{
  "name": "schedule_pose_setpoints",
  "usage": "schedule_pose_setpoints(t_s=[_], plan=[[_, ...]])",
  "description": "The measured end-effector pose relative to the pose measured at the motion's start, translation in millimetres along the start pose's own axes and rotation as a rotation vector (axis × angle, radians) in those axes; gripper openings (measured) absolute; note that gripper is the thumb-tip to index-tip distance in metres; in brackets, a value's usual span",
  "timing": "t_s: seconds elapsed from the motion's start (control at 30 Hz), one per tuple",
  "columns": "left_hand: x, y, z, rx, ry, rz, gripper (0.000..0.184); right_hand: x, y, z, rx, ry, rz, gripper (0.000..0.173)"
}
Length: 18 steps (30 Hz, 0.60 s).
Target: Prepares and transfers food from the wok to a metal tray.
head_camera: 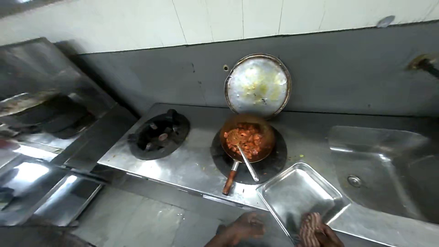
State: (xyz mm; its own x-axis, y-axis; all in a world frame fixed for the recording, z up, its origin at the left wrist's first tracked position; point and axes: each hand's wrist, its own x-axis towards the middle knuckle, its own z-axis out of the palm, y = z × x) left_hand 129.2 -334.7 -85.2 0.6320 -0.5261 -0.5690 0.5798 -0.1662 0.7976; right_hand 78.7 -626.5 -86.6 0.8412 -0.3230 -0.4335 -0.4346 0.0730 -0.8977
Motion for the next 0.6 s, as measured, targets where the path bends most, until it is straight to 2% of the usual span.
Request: schedule_pose_setpoints(t_s=[0.13, 0.23, 0.27, 0.37, 0.43, 0.5, 0.6], plan=[[-18.2, 14.4, -14.6, -0.021, -0.015, 0.211, 0.079, -13.9, -37.5, 92.8, 0.029, -0.283, -0.048, 0.04], [-32.8, 23.5, -43.3, -0.114, 0.195, 0.257, 0.071, -13.5, -48.5, 151.2, -0.092, -0.653, -0.037, 0.057], [-39.3, 25.5, -61.5, -0.119, 0.256, 0.245, 0.066, -8.5, -48.9, 167.0, -0.187, -0.713, -0.057, 0.059], [-61.2, 28.1, -132.3, -0.059, 0.43, 0.161, 0.052, 6.9, -57.8, 199.2, -0.5, -0.673, -0.12, 0.054], [-68.5, 18.6, -192.7, 0.11, 0.614, 0.116, 0.053, 16.6, -62.7, 209.9, -0.566, -0.599, -0.107, 0.049], [-67.7, 1.2, -257.1, 0.297, 0.8, 0.101, 0.063, 27.6, -63.2, 216.1, -0.595, -0.523, -0.084, 0.045], [-68.2, -3.4, -322.7, 0.542, 0.951, 0.012, 0.096, 48.4, -60.7, 221.6, -0.692, -0.359, -0.057, 0.045]])
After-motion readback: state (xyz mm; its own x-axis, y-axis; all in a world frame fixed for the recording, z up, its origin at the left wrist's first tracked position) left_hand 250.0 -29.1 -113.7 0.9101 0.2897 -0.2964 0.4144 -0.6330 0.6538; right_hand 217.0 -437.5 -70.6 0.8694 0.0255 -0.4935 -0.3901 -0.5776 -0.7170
